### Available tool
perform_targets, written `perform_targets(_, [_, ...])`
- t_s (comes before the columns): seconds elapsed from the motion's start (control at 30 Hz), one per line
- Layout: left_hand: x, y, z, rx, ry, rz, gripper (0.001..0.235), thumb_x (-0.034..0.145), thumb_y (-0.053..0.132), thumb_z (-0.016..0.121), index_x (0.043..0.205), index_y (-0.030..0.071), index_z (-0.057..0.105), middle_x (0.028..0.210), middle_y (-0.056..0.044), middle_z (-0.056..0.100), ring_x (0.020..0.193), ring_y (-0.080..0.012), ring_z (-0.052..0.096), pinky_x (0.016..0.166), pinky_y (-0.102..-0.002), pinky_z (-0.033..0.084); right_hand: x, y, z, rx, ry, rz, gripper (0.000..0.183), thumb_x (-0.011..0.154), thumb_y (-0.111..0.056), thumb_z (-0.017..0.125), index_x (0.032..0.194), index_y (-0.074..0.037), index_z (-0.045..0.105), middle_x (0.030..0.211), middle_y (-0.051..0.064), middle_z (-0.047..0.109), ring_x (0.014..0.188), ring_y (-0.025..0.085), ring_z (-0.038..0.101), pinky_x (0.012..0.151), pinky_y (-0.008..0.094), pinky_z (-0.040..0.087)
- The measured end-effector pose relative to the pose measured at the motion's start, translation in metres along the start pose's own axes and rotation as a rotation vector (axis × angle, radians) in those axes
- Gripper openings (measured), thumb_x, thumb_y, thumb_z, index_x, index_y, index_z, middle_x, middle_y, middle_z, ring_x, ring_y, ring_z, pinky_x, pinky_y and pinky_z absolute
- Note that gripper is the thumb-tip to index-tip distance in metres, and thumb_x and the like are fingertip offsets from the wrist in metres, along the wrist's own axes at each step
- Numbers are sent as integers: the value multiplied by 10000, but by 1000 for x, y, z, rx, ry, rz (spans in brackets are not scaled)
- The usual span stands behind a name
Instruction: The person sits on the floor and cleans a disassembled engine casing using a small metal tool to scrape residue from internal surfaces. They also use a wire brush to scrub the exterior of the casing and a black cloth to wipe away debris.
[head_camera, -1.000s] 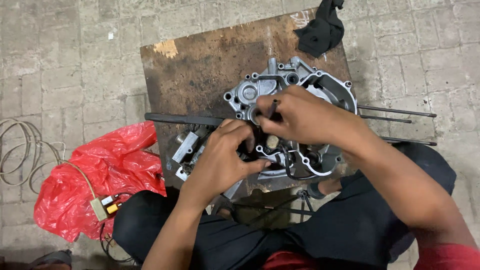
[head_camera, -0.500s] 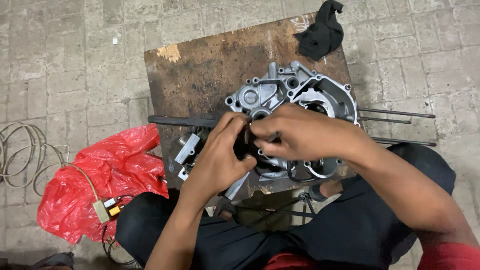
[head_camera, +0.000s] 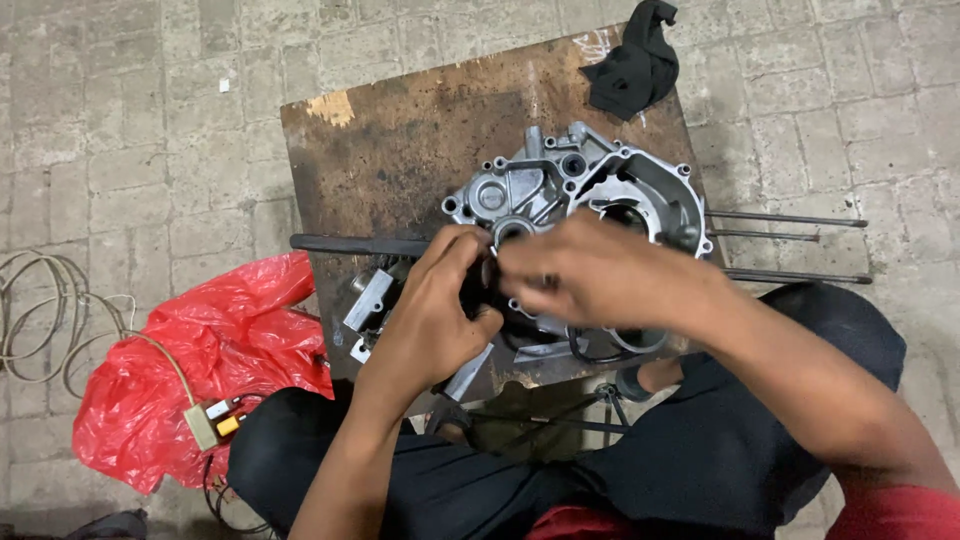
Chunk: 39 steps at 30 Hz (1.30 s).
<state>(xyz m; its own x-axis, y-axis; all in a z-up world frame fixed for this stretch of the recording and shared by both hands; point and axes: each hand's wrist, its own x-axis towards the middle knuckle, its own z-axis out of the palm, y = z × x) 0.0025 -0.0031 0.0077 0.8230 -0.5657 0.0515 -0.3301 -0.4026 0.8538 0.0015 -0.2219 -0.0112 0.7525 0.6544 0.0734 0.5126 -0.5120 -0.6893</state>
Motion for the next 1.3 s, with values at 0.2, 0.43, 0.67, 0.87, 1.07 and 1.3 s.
perform_targets(0.2, [0,3,0,-15,31,4,230,697,-28,632,896,35,537,1139,-220,590,989,-509,629,741,-537,544,-2,2,-17,-103,139,-85,72,938,-112,650,871,-131,631,635,66,626,551,319,647,526,420,528])
perform_targets(0.43, [1,7,0,8,6,-25,214,694,-11,634,875,50,538,1196,-211,597,1032,-523,633,757,-543,564,-11,14,0,83,105,-69,119,912,-38,653,947,-124,727,620,61,656,515,237,644,533,335,566])
perform_targets(0.67, [-2,6,1,6,-10,-8,201,731,-22,640,883,60,538,1183,-201,590,1019,-526,636,738,-551,574,-26,8,-7,-53,257,-102,120,914,-40,650,833,-127,663,587,29,620,502,209,610,487,301,510])
perform_targets(0.87, [0,-1,3,-1,18,73,202,781,-9,620,958,77,575,1158,-201,576,966,-521,648,729,-574,579,-34,-6,-32,-5,398,-18,196,908,-109,707,722,-110,642,528,49,571,440,235,549,434,328,443])
perform_targets(1.07, [-3,-2,6,4,76,147,167,851,46,637,1018,44,628,1107,-198,586,925,-490,662,734,-553,573,-33,-15,-45,122,436,59,244,888,-112,737,674,-93,622,617,56,666,496,196,580,480,312,470])
perform_targets(1.3, [-4,8,6,19,101,154,388,757,132,804,1095,-20,689,1166,-92,666,1054,-255,652,941,-352,493,-41,-7,-49,507,368,134,116,845,-4,736,801,11,630,771,113,726,517,127,677,483,205,556])
